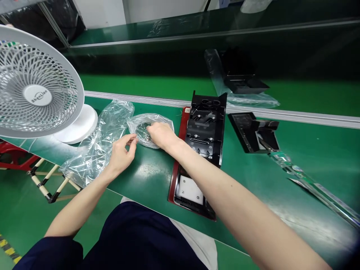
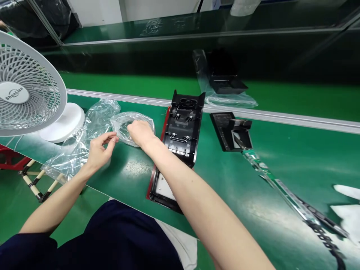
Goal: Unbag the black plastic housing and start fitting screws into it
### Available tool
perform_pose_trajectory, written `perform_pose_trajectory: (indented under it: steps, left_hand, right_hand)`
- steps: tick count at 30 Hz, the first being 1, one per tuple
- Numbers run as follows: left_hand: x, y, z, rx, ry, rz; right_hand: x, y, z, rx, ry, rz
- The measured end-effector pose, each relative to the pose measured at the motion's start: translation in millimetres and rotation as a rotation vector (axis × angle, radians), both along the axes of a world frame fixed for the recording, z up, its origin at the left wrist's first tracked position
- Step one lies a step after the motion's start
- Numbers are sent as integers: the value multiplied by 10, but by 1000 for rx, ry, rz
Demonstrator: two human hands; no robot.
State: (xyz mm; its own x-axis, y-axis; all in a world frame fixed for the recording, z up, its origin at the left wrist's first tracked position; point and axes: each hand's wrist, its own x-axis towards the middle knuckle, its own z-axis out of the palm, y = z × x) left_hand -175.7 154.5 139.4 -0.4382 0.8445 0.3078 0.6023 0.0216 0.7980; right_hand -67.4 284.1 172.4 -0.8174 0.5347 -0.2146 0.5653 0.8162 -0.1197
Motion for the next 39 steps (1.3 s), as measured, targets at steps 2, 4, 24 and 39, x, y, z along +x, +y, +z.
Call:
perform_pose_trajectory:
  steps: [2, 4, 24, 39]
  left_hand:
    - [-35, 101, 21, 23, -3, 10]
    - [-35, 197, 13, 36, -51, 20]
    - [156, 681, -255, -320, 508, -503]
    - [56, 631, -397, 25, 677, -357]
  right_hand:
    - [72, -1, 40, 6, 25, -49]
    - [156, -16, 44, 4, 82, -106]
    - [1774, -1211, -71, -1188, 1718, -884]
    - [2083, -1672, -308, -1408, 1894, -965]
